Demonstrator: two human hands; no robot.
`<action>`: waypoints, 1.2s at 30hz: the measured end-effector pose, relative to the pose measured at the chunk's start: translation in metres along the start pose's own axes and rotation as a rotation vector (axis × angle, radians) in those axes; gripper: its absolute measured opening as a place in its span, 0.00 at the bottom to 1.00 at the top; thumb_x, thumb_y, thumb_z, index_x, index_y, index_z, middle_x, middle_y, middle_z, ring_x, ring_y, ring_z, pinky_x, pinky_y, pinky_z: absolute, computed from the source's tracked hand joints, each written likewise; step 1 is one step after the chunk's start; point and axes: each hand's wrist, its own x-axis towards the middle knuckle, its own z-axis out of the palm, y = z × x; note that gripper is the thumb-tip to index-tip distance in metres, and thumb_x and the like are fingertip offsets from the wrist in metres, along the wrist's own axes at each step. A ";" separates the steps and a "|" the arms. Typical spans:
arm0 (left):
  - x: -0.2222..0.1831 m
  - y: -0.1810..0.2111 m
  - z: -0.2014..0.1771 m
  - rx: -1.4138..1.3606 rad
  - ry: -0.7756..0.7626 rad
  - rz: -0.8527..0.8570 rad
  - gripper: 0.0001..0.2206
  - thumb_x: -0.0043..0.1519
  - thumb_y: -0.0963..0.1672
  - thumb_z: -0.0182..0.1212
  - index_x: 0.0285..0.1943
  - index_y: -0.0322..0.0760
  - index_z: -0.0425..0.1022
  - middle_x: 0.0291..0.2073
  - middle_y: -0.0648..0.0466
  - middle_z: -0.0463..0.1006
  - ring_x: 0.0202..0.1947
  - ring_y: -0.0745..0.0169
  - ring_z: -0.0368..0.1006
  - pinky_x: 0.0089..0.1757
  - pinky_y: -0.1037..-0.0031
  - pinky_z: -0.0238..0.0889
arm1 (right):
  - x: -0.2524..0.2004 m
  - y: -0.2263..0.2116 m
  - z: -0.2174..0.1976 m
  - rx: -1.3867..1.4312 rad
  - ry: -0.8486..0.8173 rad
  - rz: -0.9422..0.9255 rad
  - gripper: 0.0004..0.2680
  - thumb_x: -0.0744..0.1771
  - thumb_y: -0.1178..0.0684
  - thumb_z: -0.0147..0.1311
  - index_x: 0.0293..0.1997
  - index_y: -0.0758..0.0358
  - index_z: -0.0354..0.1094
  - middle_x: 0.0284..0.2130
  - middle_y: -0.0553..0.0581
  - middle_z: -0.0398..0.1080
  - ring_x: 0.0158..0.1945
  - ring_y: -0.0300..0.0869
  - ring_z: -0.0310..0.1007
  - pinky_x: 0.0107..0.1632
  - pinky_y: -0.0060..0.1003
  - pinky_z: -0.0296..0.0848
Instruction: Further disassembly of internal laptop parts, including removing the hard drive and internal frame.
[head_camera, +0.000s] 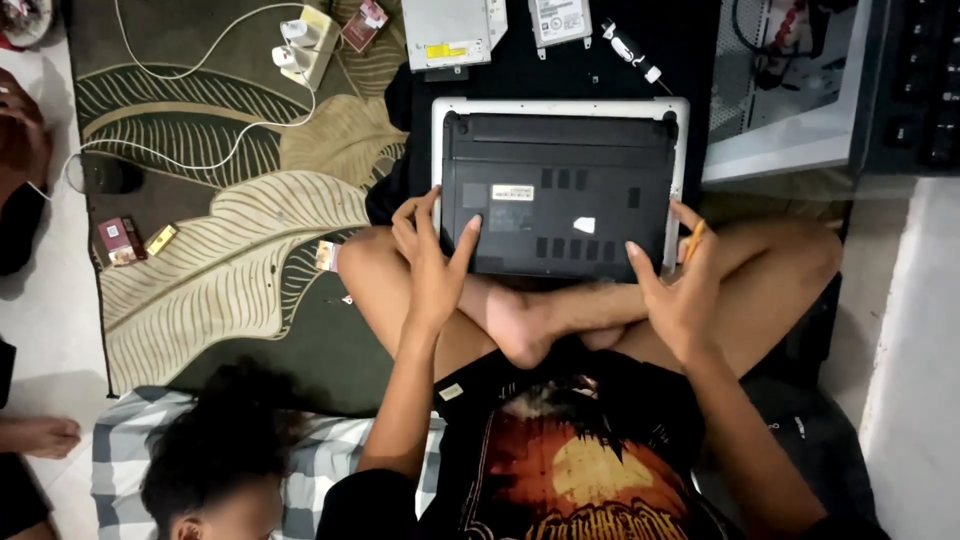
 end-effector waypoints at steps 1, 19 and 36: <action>0.003 -0.002 -0.001 -0.018 -0.024 0.029 0.29 0.67 0.46 0.67 0.75 0.35 0.58 0.62 0.43 0.57 0.63 0.37 0.55 0.63 0.46 0.44 | 0.002 0.004 -0.002 -0.009 -0.009 0.006 0.23 0.67 0.56 0.67 0.68 0.65 0.60 0.46 0.53 0.57 0.42 0.42 0.58 0.59 0.42 0.65; 0.009 -0.003 0.009 -0.037 -0.050 0.070 0.30 0.71 0.48 0.57 0.81 0.41 0.51 0.79 0.48 0.52 0.79 0.49 0.48 0.67 0.54 0.38 | 0.133 -0.020 0.015 -0.058 -0.009 -0.294 0.07 0.78 0.54 0.39 0.57 0.70 0.53 0.39 0.66 0.61 0.42 0.61 0.66 0.47 0.55 0.63; 0.011 0.002 0.008 0.029 -0.014 0.069 0.29 0.68 0.48 0.56 0.77 0.33 0.57 0.76 0.44 0.60 0.75 0.47 0.56 0.67 0.58 0.42 | 0.231 0.033 0.062 -0.440 0.049 -0.655 0.07 0.69 0.66 0.64 0.49 0.69 0.71 0.47 0.67 0.69 0.52 0.58 0.66 0.47 0.52 0.69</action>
